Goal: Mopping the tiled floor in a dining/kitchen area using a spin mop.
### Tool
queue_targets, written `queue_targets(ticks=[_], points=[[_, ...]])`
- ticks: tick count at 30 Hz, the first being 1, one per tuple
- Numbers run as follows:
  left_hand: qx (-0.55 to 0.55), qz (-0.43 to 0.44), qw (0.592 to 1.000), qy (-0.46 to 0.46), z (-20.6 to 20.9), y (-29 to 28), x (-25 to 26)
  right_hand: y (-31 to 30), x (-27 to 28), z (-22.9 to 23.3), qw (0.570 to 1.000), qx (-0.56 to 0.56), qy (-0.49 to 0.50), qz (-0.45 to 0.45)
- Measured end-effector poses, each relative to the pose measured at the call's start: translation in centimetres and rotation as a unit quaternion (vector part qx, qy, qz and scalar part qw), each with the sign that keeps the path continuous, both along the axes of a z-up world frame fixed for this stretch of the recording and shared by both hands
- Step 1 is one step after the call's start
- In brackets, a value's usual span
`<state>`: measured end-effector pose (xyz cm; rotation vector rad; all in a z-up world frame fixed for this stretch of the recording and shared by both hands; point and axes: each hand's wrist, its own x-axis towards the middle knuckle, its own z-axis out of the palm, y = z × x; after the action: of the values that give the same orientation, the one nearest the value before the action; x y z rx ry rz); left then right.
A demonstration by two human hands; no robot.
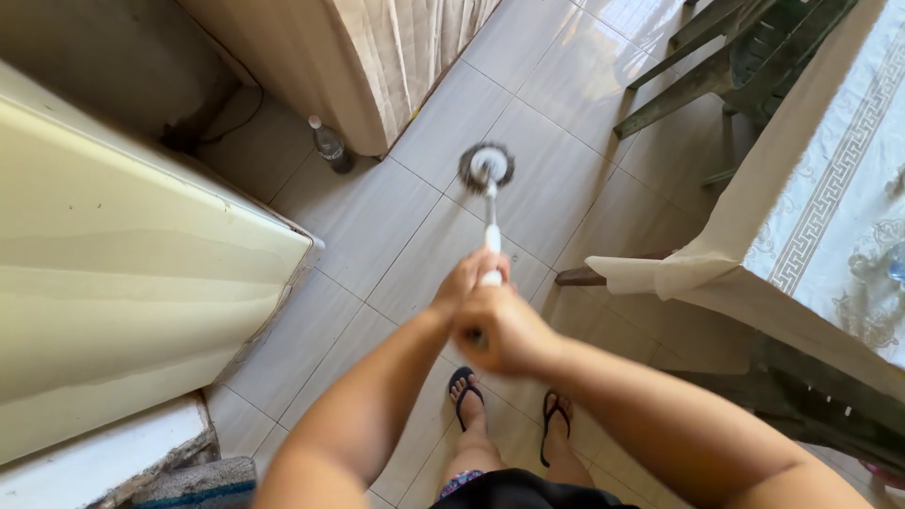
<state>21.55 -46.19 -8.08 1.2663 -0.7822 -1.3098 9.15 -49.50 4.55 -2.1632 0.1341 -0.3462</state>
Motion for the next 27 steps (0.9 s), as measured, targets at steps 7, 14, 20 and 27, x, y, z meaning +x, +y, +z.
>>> queue_targets(ticks=[7, 14, 20, 27], points=[[0.017, 0.023, 0.959, 0.281, -9.7, -10.8, -1.5, -6.5, -1.0, -4.4, 0.991, -0.09, -0.003, -0.1], [0.002, -0.042, 0.984, 0.173, 0.5, 2.3, -8.0, 2.1, -8.4, 2.2, 1.0, 0.015, -0.007, -0.018], [-0.113, -0.11, 0.955, -0.252, 1.9, 6.8, -11.5, 4.2, -11.6, 3.7, 0.992, 0.088, -0.015, 0.093], [-0.072, -0.137, 0.983, 0.102, -10.0, -9.6, -11.1, -5.4, -9.9, -1.8, 0.982, 0.001, 0.074, -0.171]])
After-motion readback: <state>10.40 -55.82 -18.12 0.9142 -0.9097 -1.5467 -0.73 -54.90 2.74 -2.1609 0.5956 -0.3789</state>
